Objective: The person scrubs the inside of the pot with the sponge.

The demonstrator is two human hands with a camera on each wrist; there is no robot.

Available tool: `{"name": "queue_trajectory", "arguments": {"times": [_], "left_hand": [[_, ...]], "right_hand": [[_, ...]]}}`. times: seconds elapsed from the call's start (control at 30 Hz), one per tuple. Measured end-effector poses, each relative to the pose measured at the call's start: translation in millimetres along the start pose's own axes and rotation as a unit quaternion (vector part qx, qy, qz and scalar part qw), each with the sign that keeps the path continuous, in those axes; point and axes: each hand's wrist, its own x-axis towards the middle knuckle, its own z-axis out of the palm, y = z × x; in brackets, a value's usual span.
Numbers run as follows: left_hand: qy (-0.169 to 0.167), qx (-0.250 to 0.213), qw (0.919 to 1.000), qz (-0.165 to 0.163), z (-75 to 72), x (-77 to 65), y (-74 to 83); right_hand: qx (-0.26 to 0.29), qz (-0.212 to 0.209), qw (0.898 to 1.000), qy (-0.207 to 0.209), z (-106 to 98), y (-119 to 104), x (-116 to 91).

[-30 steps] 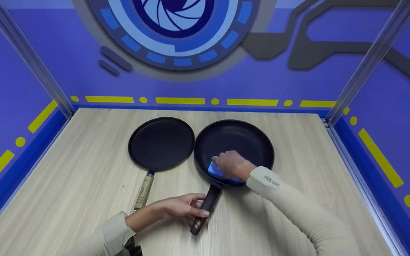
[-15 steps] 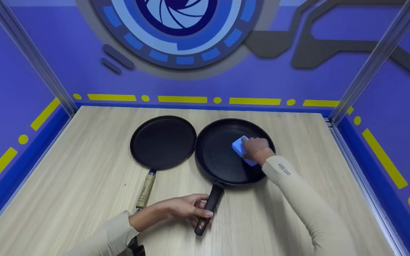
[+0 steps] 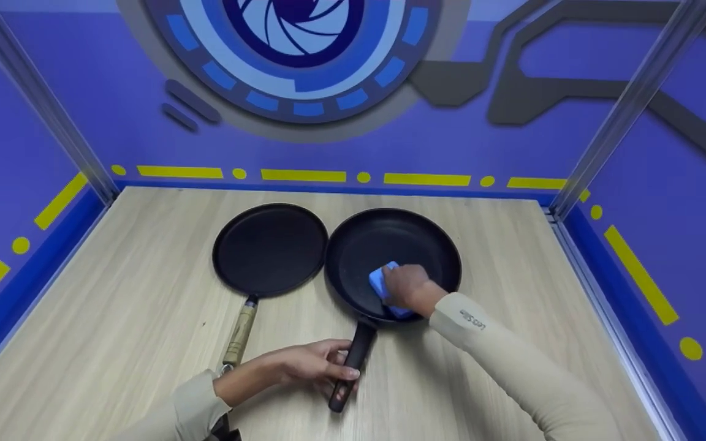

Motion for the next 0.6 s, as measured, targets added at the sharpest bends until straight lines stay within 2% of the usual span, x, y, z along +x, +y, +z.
{"name": "queue_trajectory", "arguments": {"times": [0.1,0.33,0.6], "left_hand": [[-0.005,0.003,1.0,0.002,1.6,0.0,0.7],[-0.015,0.002,0.9999,0.006,1.3,3.5,1.3],[-0.006,0.003,0.9999,0.009,-0.1,4.1,-0.3]], "right_hand": [[-0.02,0.0,1.0,0.01,0,-5,0],[-0.048,0.036,0.998,0.02,-3,1,5],[0.003,0.065,0.997,0.04,6,30,10]]}}
